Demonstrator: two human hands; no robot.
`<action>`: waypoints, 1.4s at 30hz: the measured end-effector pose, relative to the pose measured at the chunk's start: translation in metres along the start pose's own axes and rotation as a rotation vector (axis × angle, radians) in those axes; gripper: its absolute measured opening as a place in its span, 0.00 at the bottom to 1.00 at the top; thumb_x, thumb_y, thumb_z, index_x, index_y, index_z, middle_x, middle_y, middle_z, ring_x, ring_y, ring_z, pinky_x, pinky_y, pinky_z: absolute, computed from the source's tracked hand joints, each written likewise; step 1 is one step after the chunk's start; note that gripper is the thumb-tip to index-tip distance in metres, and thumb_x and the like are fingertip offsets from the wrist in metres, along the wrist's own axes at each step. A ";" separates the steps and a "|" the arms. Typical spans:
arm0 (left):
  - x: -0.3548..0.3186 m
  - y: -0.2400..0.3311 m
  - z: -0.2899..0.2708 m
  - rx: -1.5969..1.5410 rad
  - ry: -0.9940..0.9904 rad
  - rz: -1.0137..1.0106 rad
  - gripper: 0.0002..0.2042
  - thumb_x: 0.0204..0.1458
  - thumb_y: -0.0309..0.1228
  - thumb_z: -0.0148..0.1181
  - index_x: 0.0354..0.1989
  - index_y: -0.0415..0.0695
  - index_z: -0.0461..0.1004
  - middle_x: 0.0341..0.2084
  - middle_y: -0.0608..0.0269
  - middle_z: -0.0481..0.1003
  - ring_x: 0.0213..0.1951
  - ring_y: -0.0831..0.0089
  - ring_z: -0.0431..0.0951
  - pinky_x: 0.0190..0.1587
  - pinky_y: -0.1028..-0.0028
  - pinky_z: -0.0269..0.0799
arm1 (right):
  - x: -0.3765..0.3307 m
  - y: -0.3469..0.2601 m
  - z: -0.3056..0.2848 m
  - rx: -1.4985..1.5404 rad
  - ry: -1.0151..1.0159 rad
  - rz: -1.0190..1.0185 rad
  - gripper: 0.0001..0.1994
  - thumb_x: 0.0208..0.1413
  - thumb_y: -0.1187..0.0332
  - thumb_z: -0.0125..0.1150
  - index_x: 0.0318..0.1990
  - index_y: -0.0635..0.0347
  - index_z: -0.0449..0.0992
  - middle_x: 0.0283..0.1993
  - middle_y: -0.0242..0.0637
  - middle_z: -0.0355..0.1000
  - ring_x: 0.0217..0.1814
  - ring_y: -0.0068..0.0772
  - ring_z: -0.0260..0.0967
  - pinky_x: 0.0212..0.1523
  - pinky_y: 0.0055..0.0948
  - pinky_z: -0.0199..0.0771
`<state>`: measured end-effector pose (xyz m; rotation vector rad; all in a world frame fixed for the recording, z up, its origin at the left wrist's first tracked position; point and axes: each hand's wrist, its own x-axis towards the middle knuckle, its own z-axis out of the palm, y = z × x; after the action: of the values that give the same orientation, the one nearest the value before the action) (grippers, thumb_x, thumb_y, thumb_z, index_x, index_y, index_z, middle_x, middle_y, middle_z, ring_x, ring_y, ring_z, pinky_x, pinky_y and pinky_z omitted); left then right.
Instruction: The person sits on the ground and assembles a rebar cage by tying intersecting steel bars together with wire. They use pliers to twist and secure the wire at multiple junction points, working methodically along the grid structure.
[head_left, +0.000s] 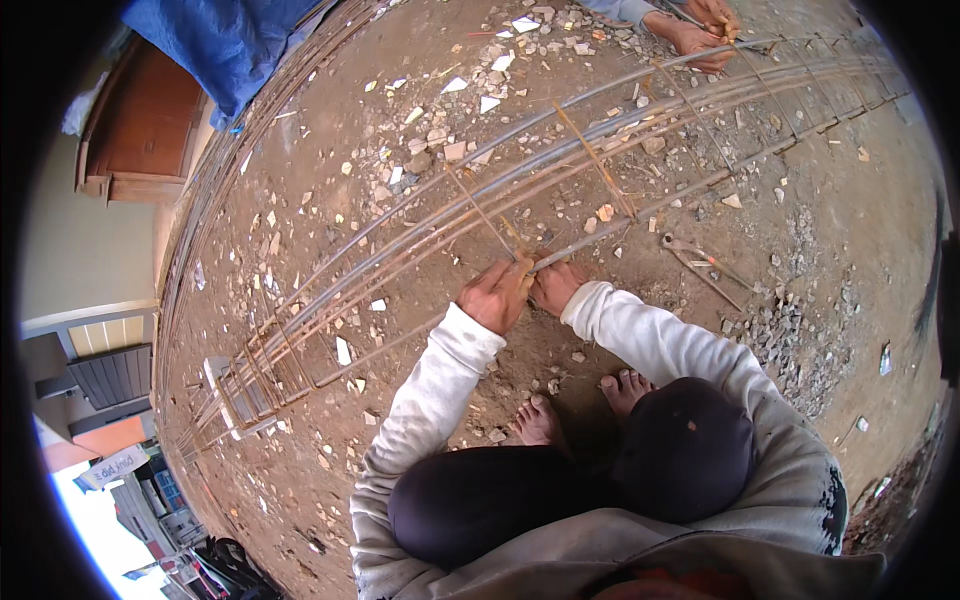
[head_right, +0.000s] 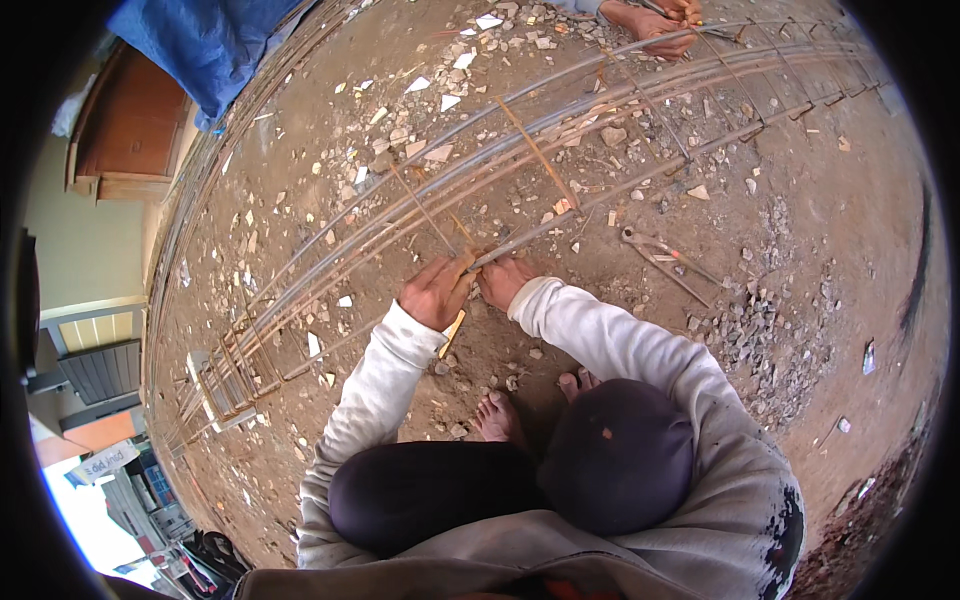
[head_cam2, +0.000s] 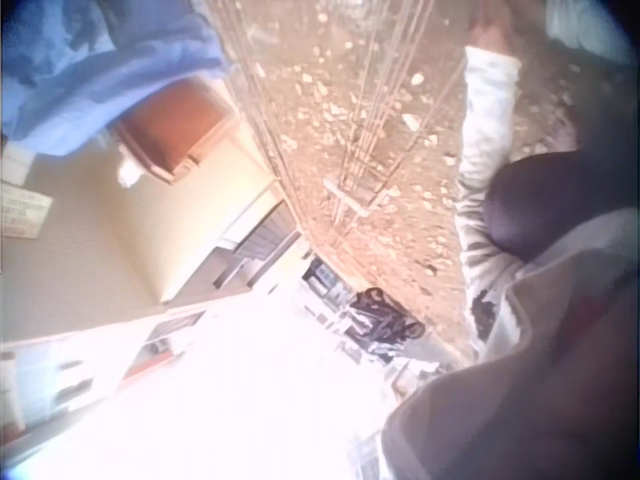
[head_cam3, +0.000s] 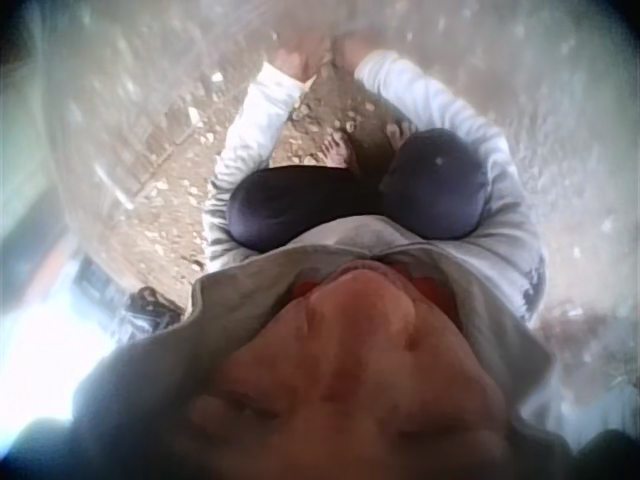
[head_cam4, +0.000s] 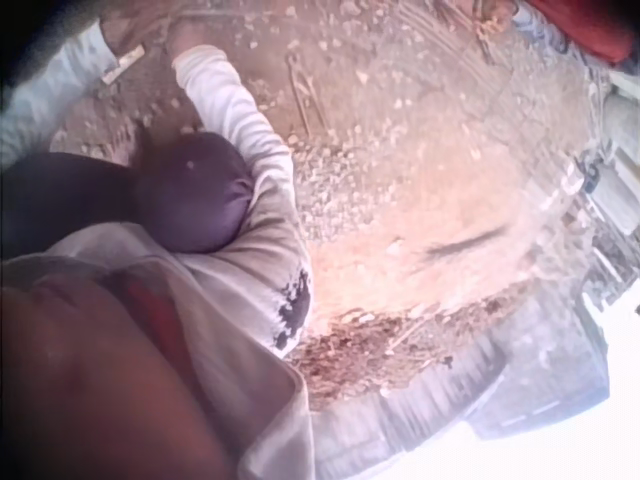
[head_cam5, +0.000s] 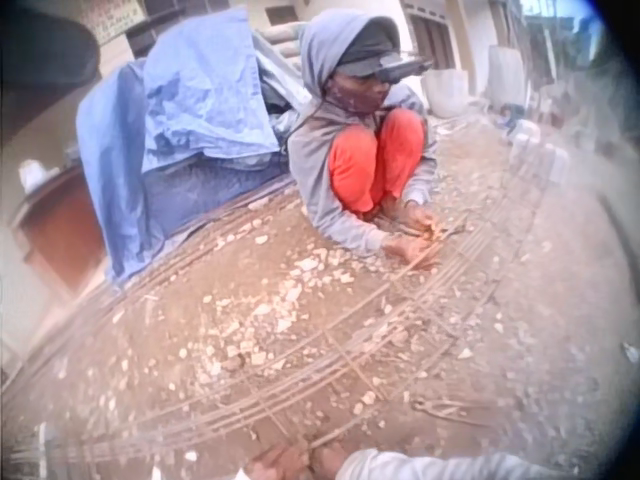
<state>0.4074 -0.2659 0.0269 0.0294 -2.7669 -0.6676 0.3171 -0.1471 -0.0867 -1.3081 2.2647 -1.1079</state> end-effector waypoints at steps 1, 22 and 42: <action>0.001 0.002 -0.002 -0.033 -0.055 -0.053 0.13 0.49 0.26 0.61 0.45 0.37 0.74 0.34 0.52 0.77 0.34 0.55 0.79 0.36 0.67 0.77 | 0.000 0.005 0.003 -0.018 -0.019 0.007 0.15 0.53 0.69 0.53 0.47 0.64 0.72 0.42 0.57 0.72 0.42 0.59 0.72 0.45 0.46 0.75; 0.000 0.003 -0.005 -0.239 0.066 -0.236 0.17 0.48 0.27 0.64 0.48 0.40 0.74 0.37 0.50 0.77 0.39 0.56 0.79 0.42 0.68 0.75 | -0.012 -0.001 -0.019 1.174 -0.028 0.286 0.09 0.60 0.71 0.55 0.44 0.64 0.77 0.30 0.28 0.68 0.29 0.19 0.62 0.31 0.22 0.63; 0.004 -0.032 -0.019 -0.878 -0.196 -0.536 0.08 0.55 0.27 0.60 0.37 0.33 0.77 0.28 0.62 0.75 0.32 0.77 0.76 0.34 0.77 0.72 | -0.008 -0.026 -0.025 0.671 0.130 0.058 0.12 0.53 0.66 0.66 0.42 0.62 0.79 0.33 0.36 0.72 0.36 0.23 0.68 0.37 0.26 0.69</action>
<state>0.4077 -0.3036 0.0295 0.5444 -2.3724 -2.0421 0.3227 -0.1367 -0.0518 -0.9040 1.7356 -1.7602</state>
